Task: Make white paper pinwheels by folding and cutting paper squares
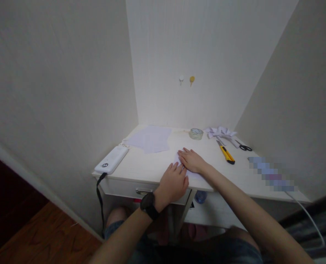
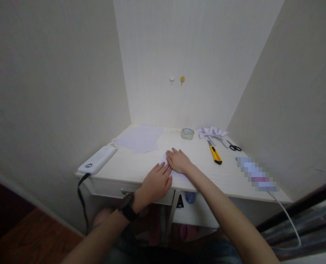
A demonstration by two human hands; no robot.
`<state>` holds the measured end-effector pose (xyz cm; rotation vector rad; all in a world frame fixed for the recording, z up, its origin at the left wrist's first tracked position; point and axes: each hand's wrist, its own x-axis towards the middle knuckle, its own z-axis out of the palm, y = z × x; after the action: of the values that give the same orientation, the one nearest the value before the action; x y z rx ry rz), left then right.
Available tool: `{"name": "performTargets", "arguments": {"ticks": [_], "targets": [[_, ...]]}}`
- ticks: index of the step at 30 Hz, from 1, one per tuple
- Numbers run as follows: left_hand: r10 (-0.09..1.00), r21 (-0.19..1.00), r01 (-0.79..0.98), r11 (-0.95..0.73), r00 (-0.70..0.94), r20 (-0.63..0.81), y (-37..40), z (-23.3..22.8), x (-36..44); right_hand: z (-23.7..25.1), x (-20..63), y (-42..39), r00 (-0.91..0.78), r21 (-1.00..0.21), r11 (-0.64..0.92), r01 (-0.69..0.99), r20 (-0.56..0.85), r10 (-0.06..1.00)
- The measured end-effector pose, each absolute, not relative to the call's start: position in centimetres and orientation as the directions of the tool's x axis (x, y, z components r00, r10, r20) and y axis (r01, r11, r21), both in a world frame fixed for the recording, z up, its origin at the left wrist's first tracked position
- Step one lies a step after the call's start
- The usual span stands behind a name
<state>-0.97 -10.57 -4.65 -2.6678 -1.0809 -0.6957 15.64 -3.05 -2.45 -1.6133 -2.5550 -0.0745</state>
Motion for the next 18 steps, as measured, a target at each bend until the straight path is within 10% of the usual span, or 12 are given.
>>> {"name": "performTargets", "arguments": {"ticks": [18], "targets": [[0.647, 0.041, 0.723, -0.689, 0.589, 0.485, -11.1, -3.5, -0.9, -3.6, 16.3, 1.5, -0.226, -0.197, 0.291, 0.936, 0.297, 0.928]]}}
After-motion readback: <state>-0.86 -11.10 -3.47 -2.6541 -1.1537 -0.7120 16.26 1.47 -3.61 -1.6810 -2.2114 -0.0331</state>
